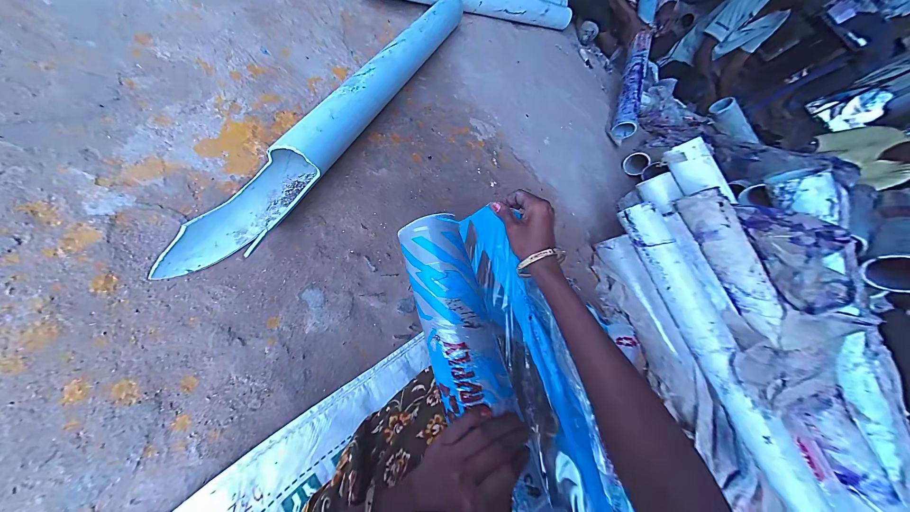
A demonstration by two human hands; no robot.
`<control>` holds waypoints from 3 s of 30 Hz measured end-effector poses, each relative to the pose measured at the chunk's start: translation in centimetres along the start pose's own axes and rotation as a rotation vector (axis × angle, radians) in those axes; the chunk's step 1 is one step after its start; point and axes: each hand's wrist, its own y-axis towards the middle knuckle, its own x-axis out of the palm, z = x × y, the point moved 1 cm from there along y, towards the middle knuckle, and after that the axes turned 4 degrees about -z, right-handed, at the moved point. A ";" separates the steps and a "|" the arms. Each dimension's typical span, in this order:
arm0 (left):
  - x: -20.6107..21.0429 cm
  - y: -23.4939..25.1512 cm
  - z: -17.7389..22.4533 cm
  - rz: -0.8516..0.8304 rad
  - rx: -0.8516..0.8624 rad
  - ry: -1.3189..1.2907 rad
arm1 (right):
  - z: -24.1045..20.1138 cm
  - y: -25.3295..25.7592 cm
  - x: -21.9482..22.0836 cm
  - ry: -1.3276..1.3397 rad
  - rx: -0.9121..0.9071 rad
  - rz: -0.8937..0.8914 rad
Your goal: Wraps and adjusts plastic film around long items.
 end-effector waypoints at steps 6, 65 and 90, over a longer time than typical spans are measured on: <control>-1.2 -1.4 -0.3 -0.043 -0.011 -0.003 | 9.4 -1.9 1.4 0.125 0.459 0.056; -15.9 15.4 -19.3 -0.522 -0.250 -0.008 | -3.7 -29.0 0.3 0.089 -0.058 -0.047; -16.3 16.6 -18.3 -0.612 -0.073 0.218 | -4.1 -29.3 1.3 -0.015 -0.106 0.063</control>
